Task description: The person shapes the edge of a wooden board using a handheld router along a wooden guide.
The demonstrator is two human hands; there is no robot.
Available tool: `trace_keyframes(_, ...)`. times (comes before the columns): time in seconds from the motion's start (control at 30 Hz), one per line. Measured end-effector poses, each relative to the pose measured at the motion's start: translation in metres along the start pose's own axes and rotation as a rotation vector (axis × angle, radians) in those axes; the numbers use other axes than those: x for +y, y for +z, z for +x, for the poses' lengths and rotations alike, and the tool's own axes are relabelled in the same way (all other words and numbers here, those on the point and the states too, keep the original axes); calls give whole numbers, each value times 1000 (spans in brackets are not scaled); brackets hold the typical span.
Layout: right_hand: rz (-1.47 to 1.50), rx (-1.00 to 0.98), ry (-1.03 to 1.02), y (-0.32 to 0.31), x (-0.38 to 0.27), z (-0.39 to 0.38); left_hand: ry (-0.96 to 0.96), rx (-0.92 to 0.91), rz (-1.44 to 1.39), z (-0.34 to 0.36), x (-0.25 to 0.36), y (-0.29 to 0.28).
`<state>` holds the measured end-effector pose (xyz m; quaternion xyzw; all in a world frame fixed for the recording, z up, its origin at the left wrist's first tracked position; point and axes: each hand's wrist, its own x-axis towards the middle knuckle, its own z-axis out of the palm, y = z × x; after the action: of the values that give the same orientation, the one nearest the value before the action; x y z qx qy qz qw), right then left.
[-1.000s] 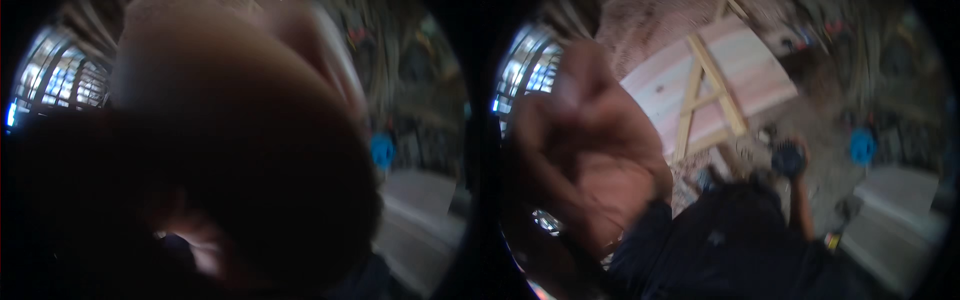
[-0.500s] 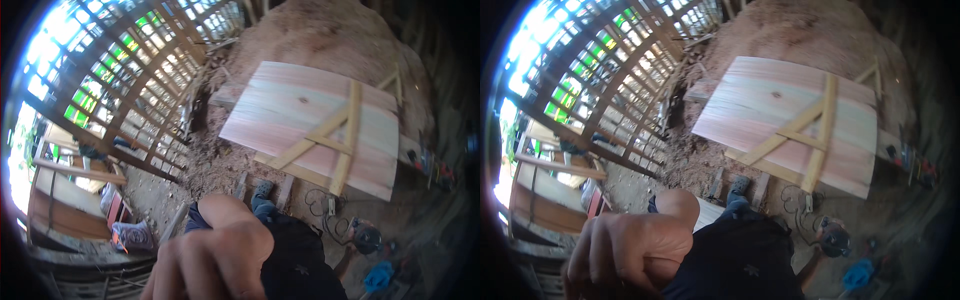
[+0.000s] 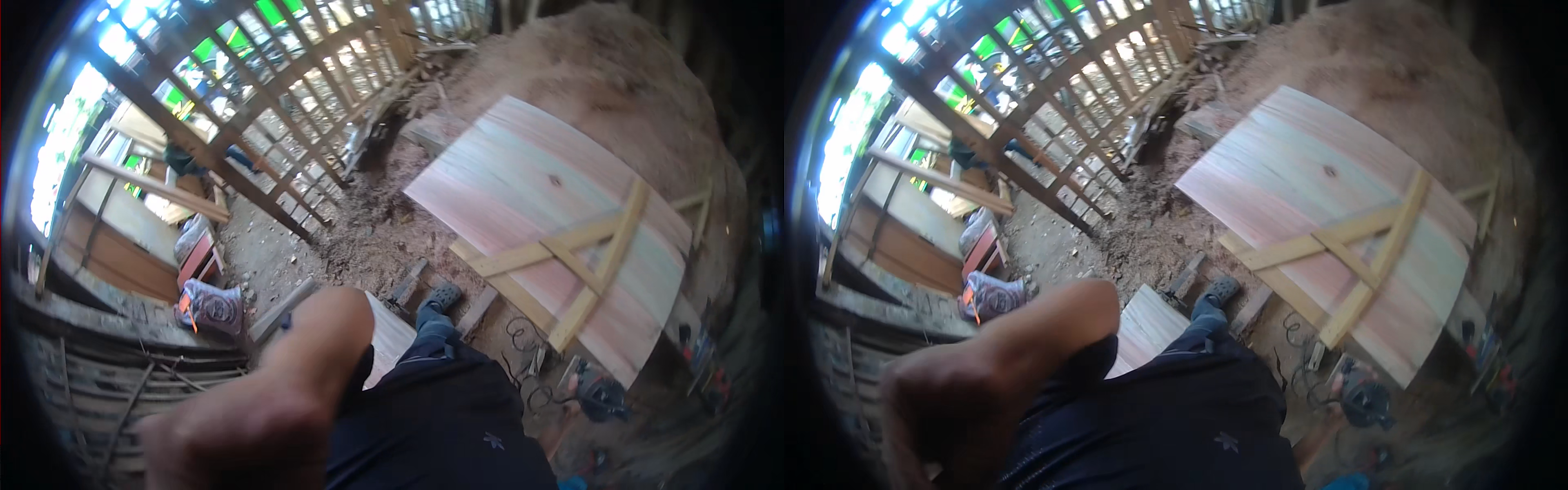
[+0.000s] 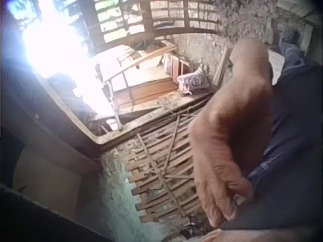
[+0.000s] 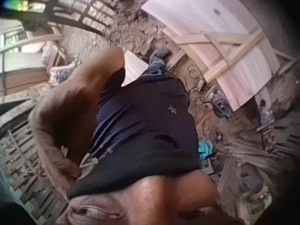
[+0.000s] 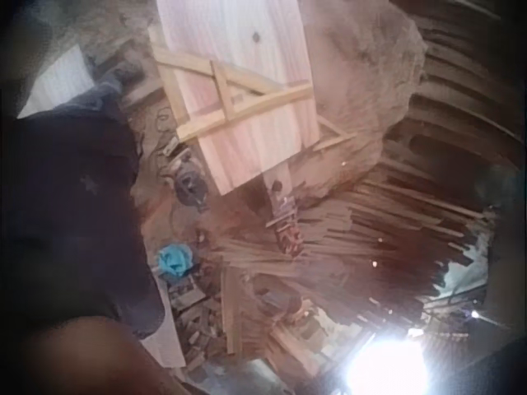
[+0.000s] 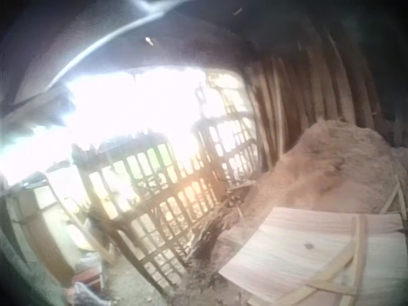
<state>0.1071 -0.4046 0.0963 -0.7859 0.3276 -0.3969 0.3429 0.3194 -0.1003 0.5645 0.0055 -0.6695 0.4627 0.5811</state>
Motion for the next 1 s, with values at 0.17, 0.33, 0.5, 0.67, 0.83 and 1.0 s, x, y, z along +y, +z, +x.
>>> trace_keyframes(0.17, -7, -11, -16, -5, -9, 2, -969, 356, -340, -85, -16, 48)
trace_keyframes(0.33, -58, 13, -21, -25, -18, -13, -1109, 681, -947, -136, 25, 151)
trace_keyframes(0.5, -98, 67, 20, -40, -38, -33, -1315, 902, -1409, -135, 89, 187)
trace_keyframes(0.67, -252, 51, 47, -57, -56, -53, -1369, 1065, -1605, -127, 84, 203)
trace_keyframes(0.83, 116, 191, 271, -63, -67, -82, -1442, 1105, -1769, -117, 84, 202)
trace_keyframes(1.0, -72, 307, 228, -61, -62, -107, -1398, 1087, -1704, -117, 97, 201)
